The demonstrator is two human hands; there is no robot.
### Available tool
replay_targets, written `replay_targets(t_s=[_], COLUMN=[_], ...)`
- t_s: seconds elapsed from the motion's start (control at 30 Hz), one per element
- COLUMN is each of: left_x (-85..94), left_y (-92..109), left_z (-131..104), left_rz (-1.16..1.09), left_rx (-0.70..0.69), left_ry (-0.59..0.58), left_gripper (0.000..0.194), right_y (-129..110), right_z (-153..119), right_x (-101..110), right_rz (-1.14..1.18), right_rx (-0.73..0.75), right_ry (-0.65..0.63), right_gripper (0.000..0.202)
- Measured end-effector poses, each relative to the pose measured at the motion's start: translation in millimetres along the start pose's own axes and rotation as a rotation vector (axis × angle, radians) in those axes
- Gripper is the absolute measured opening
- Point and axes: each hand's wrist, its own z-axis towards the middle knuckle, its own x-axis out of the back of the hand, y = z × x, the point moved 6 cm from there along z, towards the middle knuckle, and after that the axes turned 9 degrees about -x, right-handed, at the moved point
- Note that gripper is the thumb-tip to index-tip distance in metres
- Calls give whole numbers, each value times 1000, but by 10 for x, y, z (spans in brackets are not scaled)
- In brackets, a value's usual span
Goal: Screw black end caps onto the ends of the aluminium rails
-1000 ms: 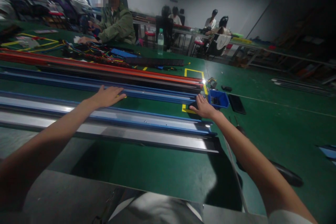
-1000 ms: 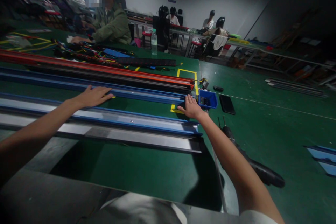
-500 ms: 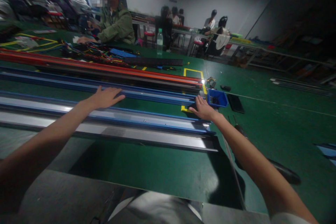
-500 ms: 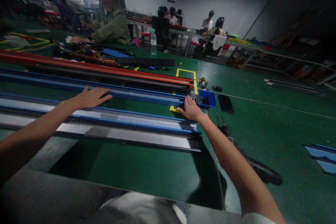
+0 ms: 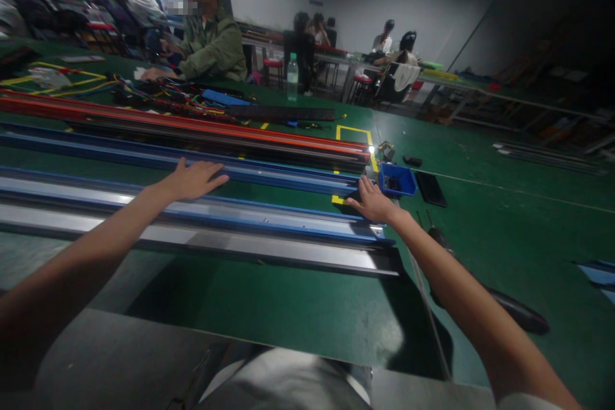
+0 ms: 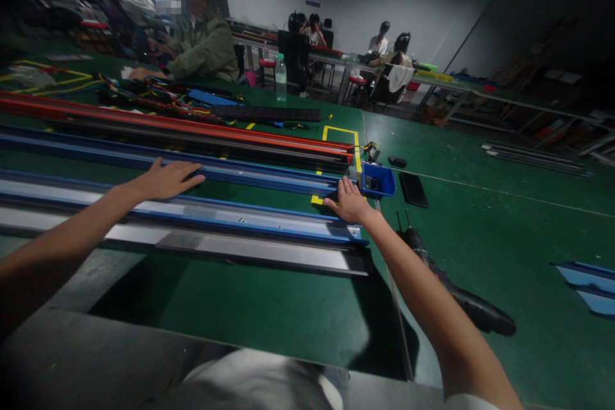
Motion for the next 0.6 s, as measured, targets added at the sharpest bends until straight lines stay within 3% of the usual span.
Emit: replay_targets(t_s=[0.6], left_x=[8], left_y=[36], left_z=[-58], left_rz=[-39], left_rx=[32], left_ry=[-26], left_gripper=[85], right_y=[-23], right_z=[-87], right_x=[7], right_rz=[21], right_rx=[-5], right_ry=[-51], right_gripper=[109])
